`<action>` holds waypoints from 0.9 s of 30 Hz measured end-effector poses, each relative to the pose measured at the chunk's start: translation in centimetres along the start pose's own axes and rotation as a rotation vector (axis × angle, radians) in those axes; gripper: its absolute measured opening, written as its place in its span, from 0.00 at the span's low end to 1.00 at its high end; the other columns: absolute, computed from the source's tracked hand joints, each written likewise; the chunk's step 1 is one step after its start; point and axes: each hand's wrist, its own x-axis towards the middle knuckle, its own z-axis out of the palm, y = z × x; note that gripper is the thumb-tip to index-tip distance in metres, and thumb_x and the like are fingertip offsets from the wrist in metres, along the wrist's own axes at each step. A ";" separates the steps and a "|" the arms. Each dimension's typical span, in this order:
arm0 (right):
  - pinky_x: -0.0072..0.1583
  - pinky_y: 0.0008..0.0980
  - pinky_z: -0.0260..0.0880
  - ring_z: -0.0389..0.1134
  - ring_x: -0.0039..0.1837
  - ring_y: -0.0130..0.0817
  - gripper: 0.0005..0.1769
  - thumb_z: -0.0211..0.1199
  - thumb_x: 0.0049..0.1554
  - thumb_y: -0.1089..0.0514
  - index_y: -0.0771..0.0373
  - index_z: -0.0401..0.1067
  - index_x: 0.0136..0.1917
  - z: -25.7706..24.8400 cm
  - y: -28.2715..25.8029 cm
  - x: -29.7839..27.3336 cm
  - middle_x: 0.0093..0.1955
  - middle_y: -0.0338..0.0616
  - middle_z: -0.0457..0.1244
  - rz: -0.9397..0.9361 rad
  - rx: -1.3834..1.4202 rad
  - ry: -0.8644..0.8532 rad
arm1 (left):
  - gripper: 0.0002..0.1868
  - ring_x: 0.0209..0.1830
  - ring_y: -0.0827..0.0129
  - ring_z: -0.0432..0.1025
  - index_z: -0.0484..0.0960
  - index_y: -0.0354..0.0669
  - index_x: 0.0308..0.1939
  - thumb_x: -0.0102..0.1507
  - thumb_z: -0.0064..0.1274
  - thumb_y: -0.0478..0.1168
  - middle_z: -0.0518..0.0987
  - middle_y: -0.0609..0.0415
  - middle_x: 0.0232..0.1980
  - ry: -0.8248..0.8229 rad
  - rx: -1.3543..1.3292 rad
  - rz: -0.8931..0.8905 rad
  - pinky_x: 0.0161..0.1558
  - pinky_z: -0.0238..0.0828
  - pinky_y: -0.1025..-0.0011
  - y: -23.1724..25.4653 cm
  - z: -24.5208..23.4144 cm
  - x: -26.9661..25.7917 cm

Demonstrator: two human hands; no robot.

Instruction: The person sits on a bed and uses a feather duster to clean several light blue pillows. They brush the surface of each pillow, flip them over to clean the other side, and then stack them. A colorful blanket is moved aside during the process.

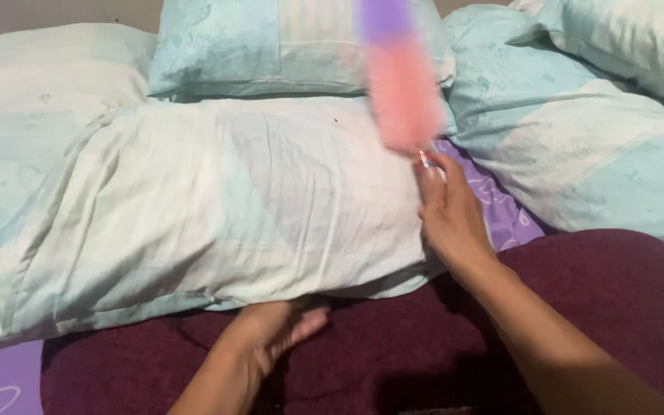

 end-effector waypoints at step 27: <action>0.47 0.34 0.72 0.68 0.43 0.32 0.20 0.55 0.63 0.47 0.49 0.75 0.65 -2.5 -8.1 -5.2 0.43 0.49 0.72 -0.008 0.111 -0.467 | 0.22 0.72 0.51 0.63 0.78 0.45 0.66 0.70 0.46 0.45 0.73 0.45 0.71 0.925 1.330 1.335 0.67 0.47 0.37 11.6 -5.7 -4.3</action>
